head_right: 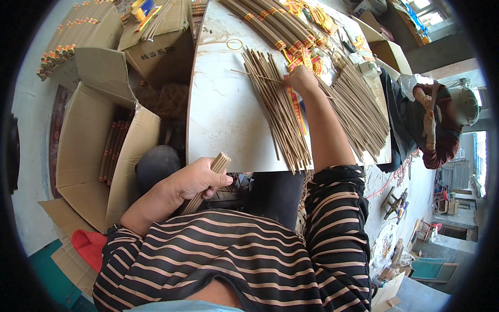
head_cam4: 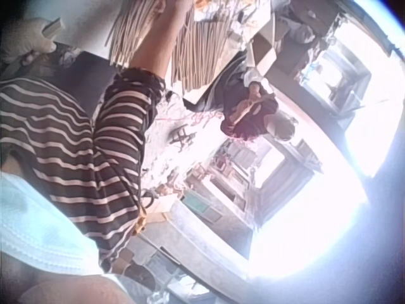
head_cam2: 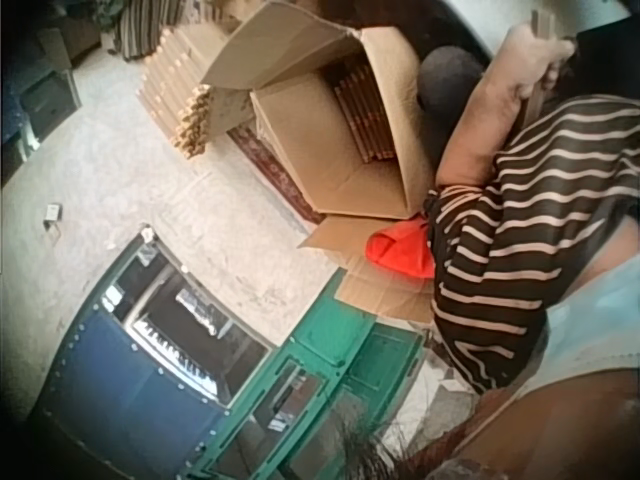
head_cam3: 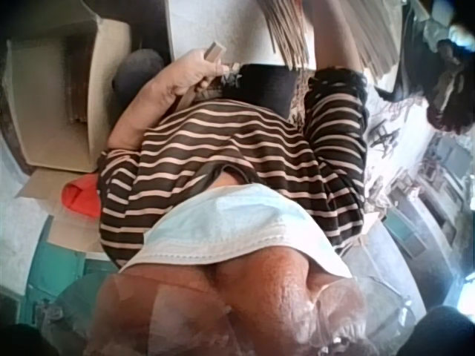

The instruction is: The person gathers thin wooden sticks from a table, aligns them into bundles, and secures each bundle with a small paper wrapper and a rubber band. Finished bundles are placed into a cardboard box.

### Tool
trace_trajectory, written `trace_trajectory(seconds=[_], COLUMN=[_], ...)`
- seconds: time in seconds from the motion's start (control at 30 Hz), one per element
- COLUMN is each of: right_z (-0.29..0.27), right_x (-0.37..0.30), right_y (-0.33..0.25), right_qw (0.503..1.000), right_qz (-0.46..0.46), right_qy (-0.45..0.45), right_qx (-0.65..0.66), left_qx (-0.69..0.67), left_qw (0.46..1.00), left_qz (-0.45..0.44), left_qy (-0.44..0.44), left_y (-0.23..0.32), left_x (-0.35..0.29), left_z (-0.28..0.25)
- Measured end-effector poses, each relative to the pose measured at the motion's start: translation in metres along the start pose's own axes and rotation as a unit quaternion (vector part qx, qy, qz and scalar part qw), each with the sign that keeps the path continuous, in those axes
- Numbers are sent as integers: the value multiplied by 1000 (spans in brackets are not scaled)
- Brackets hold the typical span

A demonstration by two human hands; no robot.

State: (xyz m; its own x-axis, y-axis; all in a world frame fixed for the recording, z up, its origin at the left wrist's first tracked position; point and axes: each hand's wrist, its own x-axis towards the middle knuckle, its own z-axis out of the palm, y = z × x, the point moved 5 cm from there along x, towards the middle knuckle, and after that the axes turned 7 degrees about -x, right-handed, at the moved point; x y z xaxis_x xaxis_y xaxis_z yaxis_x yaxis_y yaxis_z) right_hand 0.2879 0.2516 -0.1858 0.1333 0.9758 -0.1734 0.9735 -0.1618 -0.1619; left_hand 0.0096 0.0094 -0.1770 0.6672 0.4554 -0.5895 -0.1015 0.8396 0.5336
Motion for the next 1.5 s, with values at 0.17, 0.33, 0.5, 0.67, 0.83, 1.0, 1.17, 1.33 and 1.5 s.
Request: trace_trajectory(seconds=[0.17, 0.33, 0.5, 0.67, 0.83, 1.0, 1.17, 1.33, 1.5], right_z=[-39, -92, -83, -52, -42, -42, -43, -45, -47], right_x=[-8, -97, -205, -302, -338, -346, -353, -356, -356], right_y=[11, -36, -68, -93, -100, -103, -99, -97, -97], right_qw=[904, 785, 768, 836, 802, 819, 822, 809, 808], right_qz=[-101, -181, -171, -92, -101, -119, -123, -132, -139], right_qy=[263, 181, 19, -75, -98, -31, -12, 25, 18], right_qx=[323, 564, 616, 535, 580, 560, 556, 573, 572], left_qx=[5, 52, 109, 153, 197, 191, 200, 191, 220], left_qw=[1000, 998, 989, 981, 969, 967, 964, 966, 957], left_qz=[9, 38, 94, 106, 115, 138, 150, 141, 168], left_qy=[-7, 4, 11, 62, 90, 95, 91, 98, 89], left_y=[0, 2, 5, -1, -1, -7, -7, -7, -10], left_x=[-2, -14, -31, -47, -59, -62, -68, -71, -70], left_z=[7, 19, 36, 49, 72, 84, 92, 97, 96])
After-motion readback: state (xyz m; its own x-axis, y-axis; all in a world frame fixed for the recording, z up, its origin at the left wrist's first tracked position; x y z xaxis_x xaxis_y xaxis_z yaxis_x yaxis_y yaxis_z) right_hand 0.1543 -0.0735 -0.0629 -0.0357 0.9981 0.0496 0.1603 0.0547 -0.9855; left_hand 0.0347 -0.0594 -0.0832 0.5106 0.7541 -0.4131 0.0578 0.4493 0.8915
